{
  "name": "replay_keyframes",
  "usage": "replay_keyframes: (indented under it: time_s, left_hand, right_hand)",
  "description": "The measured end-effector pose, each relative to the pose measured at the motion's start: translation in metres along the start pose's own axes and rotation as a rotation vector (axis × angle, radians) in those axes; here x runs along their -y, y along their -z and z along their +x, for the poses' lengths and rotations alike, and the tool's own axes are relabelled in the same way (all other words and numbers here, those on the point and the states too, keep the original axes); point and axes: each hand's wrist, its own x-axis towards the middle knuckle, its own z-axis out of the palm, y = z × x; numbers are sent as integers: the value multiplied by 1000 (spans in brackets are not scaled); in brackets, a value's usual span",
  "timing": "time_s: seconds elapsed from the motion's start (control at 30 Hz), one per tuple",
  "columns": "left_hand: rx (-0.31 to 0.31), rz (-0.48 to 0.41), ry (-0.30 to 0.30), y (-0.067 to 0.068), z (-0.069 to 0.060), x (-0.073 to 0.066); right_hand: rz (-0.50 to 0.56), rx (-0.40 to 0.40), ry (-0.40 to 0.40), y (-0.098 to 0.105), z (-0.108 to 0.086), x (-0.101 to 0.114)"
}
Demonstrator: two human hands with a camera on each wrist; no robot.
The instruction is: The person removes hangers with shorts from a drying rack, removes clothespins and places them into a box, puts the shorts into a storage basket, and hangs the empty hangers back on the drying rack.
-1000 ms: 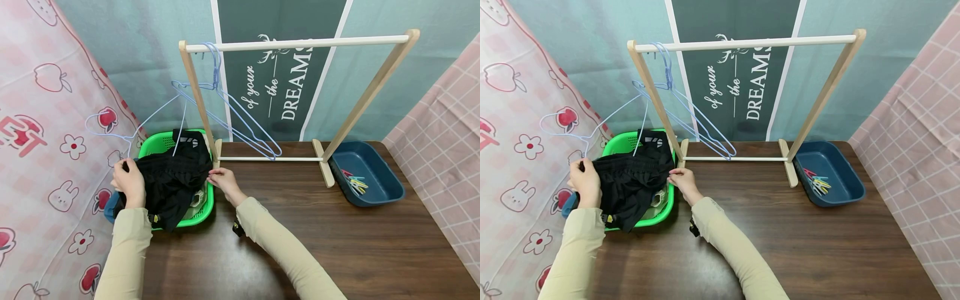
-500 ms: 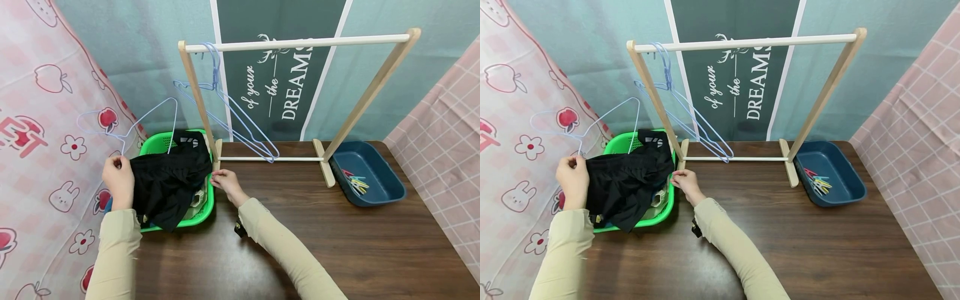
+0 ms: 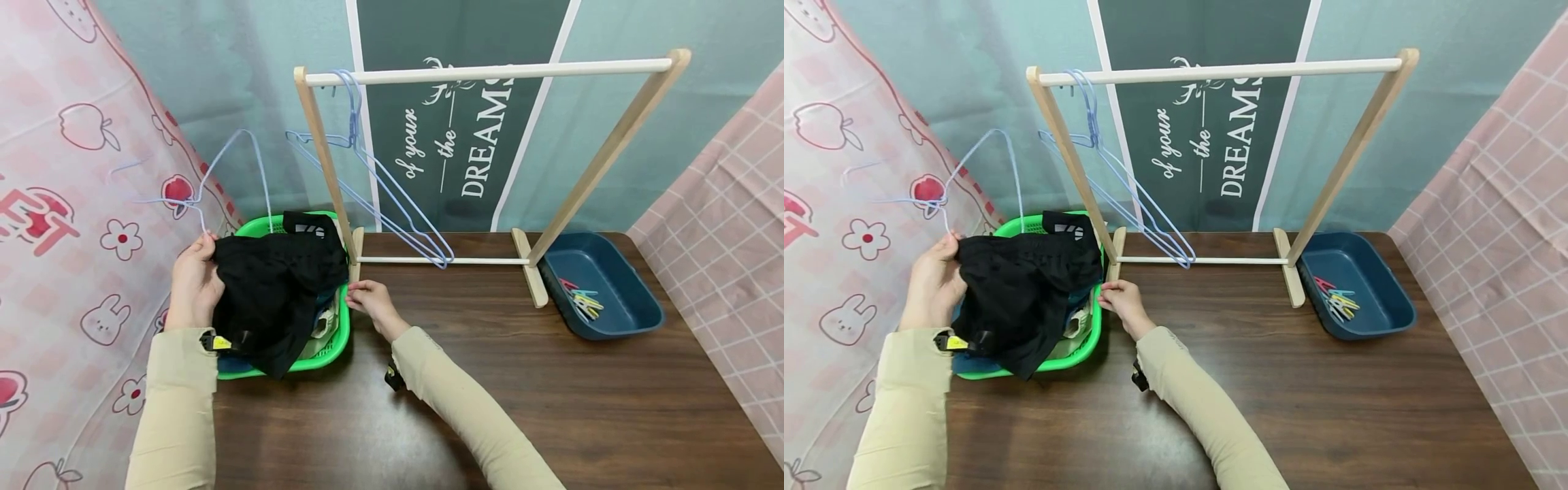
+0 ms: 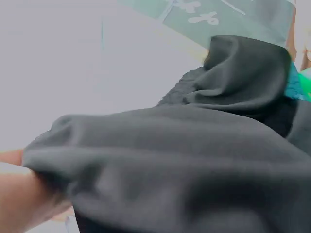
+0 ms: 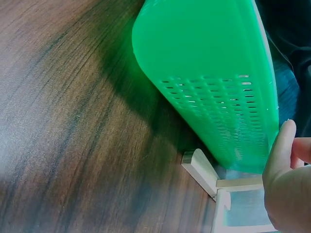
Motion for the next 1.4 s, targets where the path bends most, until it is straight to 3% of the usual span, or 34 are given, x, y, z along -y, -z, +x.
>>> replay_keyframes:
  time_s: [0.07,0.13,0.27,0.37,0.47,0.57,0.67,0.9,1.1,1.2,1.4]
  left_hand:
    - [53,-60,0,2,1,2]
    - [13,14,-88,3,4,5]
    - [-121,306,-278,1,8,12]
    - [-165,530,-388,-4,9,15]
    - [-167,663,-478,-11,9,19]
    - [-165,709,-561,-19,9,23]
    - [-186,703,-639,-25,8,26]
    - [-156,489,-797,-31,8,31]
    - [-184,286,-813,-43,3,30]
    - [-220,238,-805,-44,2,28]
    - [-231,375,-873,-31,6,28]
  right_hand:
    - [-2,0,0,1,0,0]
    - [-6,1,6,1,1,-1]
    - [-9,0,9,2,1,-3]
    - [-16,-1,11,3,1,-4]
    - [-21,-5,12,5,0,-5]
    - [-16,-3,12,6,0,-6]
    - [-8,3,27,7,0,-8]
    - [17,1,52,10,2,-11]
    - [30,7,59,12,1,-12]
    - [32,1,53,12,0,-12]
    - [23,-19,40,14,1,-11]
